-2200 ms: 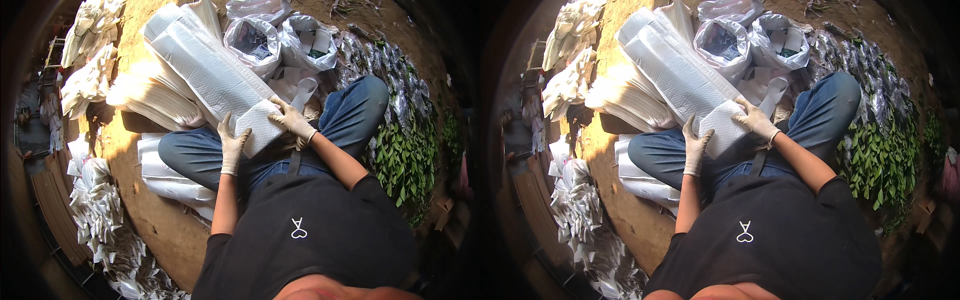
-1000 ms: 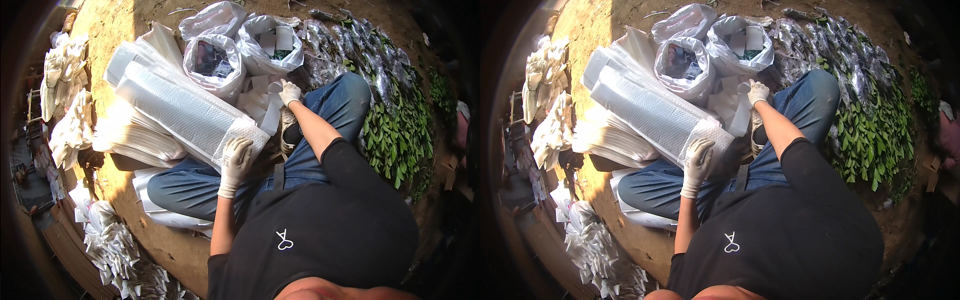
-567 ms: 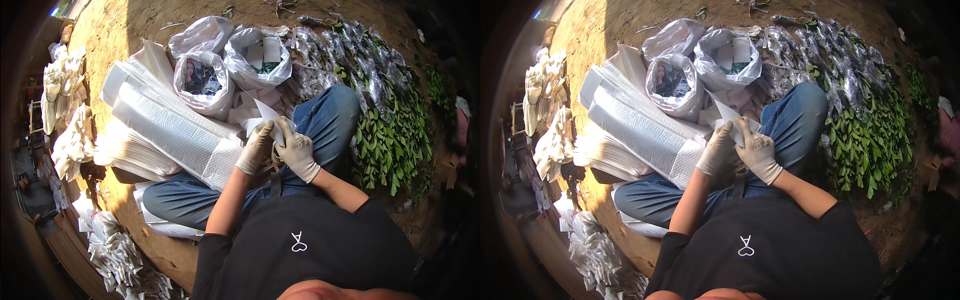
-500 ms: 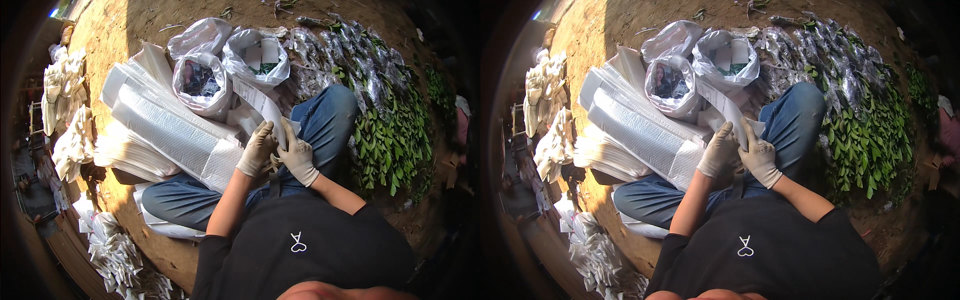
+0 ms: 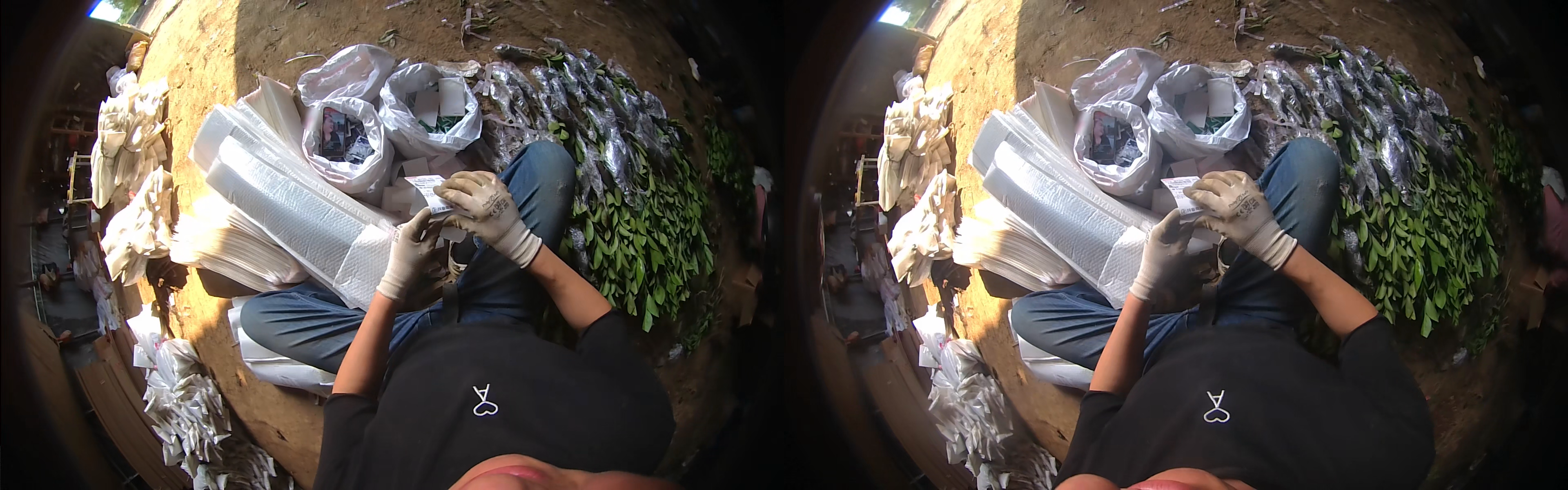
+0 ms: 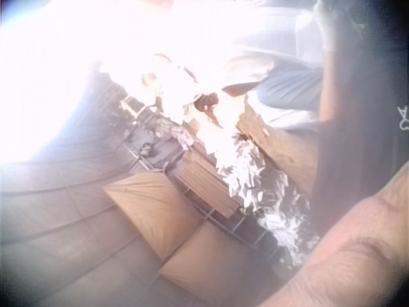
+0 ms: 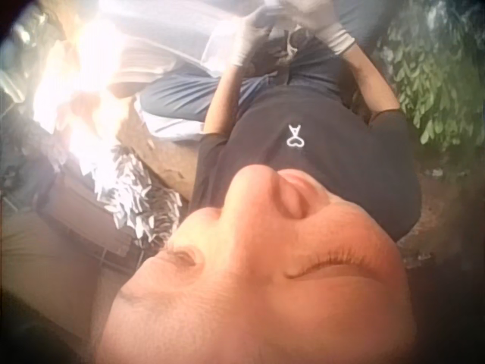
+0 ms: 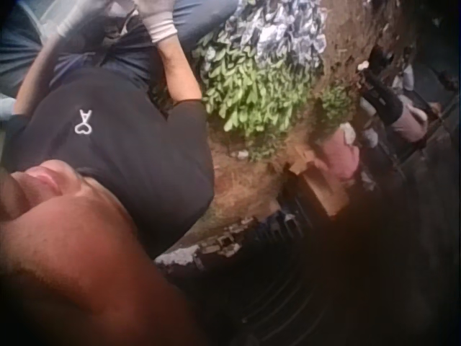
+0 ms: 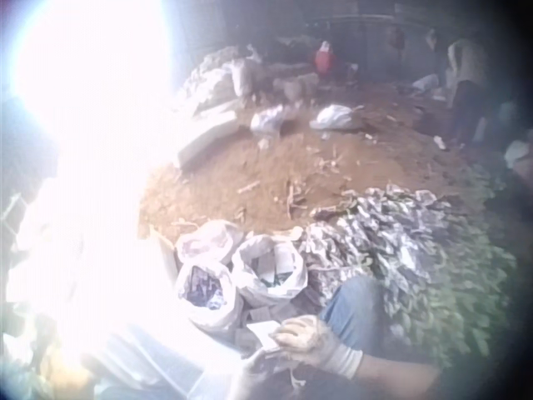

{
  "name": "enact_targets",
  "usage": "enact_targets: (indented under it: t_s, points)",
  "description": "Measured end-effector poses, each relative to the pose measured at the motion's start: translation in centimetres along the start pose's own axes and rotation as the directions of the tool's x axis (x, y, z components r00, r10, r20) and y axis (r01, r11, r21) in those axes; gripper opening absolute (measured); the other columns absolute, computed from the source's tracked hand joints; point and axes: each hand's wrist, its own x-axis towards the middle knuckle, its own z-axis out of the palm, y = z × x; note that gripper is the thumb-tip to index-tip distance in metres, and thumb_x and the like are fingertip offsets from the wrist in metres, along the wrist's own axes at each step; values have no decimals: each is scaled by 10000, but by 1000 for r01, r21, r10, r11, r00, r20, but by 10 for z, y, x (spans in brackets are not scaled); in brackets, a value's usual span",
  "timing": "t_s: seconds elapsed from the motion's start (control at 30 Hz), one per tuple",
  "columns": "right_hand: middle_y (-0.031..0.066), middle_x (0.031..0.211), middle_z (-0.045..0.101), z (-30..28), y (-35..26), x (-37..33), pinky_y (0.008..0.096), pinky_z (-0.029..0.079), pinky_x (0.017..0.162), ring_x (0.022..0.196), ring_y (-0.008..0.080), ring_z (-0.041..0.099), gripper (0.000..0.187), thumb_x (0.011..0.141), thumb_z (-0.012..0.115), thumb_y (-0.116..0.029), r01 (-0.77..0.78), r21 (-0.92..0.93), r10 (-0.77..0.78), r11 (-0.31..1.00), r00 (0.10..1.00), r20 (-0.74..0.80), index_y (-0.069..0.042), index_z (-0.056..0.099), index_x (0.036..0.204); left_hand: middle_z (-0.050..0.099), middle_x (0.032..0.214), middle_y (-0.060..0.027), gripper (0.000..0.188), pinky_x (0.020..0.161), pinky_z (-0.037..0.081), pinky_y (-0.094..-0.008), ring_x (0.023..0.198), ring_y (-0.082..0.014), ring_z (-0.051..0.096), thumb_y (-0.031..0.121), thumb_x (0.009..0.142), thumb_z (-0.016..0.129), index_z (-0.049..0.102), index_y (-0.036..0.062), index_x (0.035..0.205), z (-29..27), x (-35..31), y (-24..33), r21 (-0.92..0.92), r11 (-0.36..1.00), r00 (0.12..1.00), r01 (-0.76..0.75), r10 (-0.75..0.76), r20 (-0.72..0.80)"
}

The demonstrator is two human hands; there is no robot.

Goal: The person sits on the ground and repeatedly packs green leaves into white bubble mailers. They fold the mailer flaps and place the sealed packages into a nearby white sack. The process is repeated continuously throughout the clip.

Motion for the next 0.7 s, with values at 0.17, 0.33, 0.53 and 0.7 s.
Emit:
enact_targets:
  t_s: [0.17,0.33,0.53,0.7]
  points:
    - [34,989,711,9,4,8,421,452,984,1006,244,657,227,891,686,-300,60,31,-62,998,996,68,-140,734,1046,675,1093,-139,388,842,534,-369,986,-308,676,19,837,615,631,43,1225,7,-12,-5,6,999,997,-54,53,52]
    - [92,943,730,-51,12,56,381,532,792,881,269,697,252,926,681,-330,-501,91,480,860,857,189,-107,754,1019,703,951,-180,392,759,541,-414,864,-372,686,75,887,631,617,100,1278,5,-30,-33,141,964,967,227,-240,84]
    - [145,954,737,-79,-8,105,353,536,808,883,274,707,234,955,689,-226,-185,49,186,982,872,-452,-13,746,1032,492,1404,-190,728,1094,381,-454,1315,-416,433,236,791,790,493,121,1446,-32,-80,-34,446,803,897,396,-234,-376]
    - [67,1002,751,87,-100,175,398,526,912,989,269,706,170,855,738,-197,291,167,-230,942,922,-310,-77,733,975,309,1495,-280,1144,1161,313,-479,1380,-453,341,362,702,889,221,60,1581,-52,-114,-60,34,663,445,748,-463,-766]
